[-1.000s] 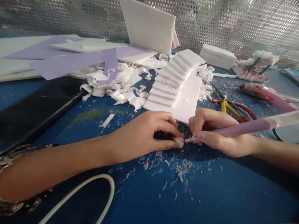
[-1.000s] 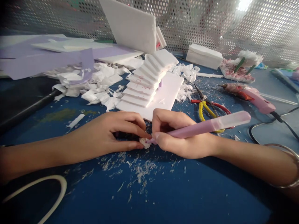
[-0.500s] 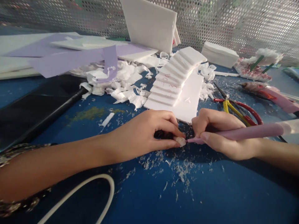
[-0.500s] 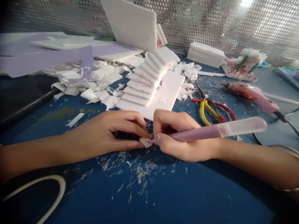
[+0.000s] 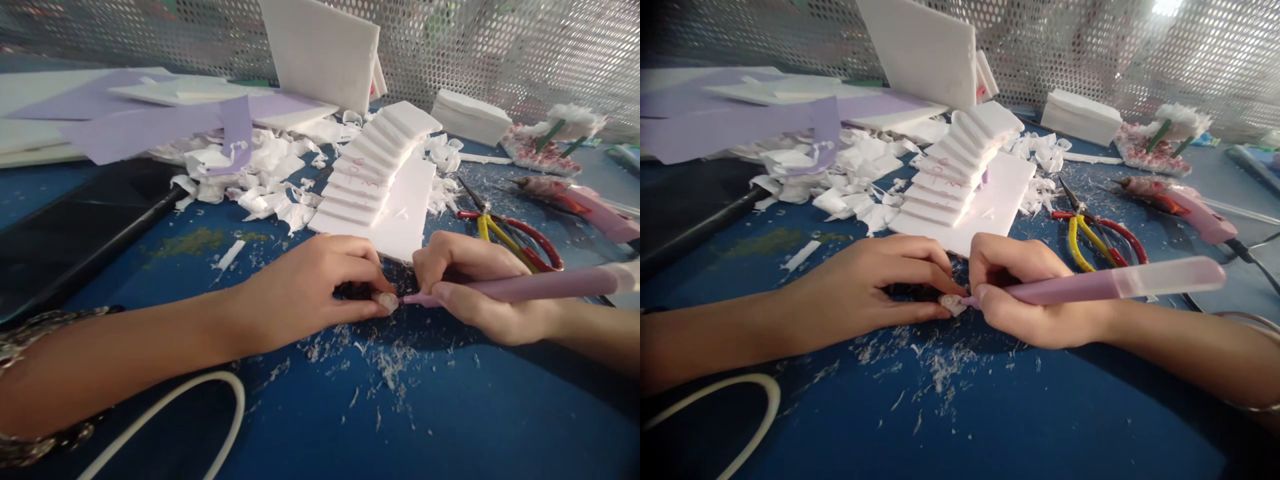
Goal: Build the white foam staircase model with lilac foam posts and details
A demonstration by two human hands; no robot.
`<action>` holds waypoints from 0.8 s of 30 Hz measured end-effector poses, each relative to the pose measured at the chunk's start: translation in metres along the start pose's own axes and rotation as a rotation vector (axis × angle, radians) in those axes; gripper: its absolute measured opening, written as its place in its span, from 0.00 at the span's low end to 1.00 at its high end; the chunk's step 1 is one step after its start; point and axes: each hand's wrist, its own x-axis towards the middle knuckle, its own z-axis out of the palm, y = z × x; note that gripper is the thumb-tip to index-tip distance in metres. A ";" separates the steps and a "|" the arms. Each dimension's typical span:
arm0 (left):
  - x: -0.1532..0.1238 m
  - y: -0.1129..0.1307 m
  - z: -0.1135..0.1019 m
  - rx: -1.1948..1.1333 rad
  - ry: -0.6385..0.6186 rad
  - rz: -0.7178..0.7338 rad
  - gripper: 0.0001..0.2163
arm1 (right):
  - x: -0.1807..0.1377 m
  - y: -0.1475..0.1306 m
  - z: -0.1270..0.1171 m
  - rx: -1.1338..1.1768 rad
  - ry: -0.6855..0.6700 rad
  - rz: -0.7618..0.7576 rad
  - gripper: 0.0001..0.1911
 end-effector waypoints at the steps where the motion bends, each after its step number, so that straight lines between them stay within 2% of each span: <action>1: 0.000 0.000 0.000 0.010 0.007 0.009 0.07 | 0.000 0.000 0.000 0.012 -0.014 -0.006 0.05; 8: 0.001 -0.001 -0.006 -0.083 -0.076 0.012 0.08 | 0.001 -0.001 -0.002 -0.007 -0.053 0.034 0.05; 13: 0.001 -0.001 -0.005 -0.124 -0.075 -0.009 0.08 | 0.000 -0.001 0.000 0.020 -0.028 -0.021 0.05; 15: 0.001 -0.001 -0.004 -0.138 -0.073 -0.032 0.06 | 0.000 -0.001 0.002 -0.003 -0.058 -0.042 0.03; 17: 0.002 0.000 -0.003 -0.143 -0.051 -0.058 0.04 | 0.000 -0.002 0.002 -0.058 -0.080 -0.022 0.03; 20: 0.002 0.002 -0.004 -0.152 -0.039 -0.078 0.03 | 0.000 -0.002 0.002 -0.089 -0.032 0.011 0.04; 24: 0.002 0.003 -0.005 -0.145 -0.058 -0.090 0.04 | 0.000 -0.001 0.001 -0.070 -0.045 -0.029 0.02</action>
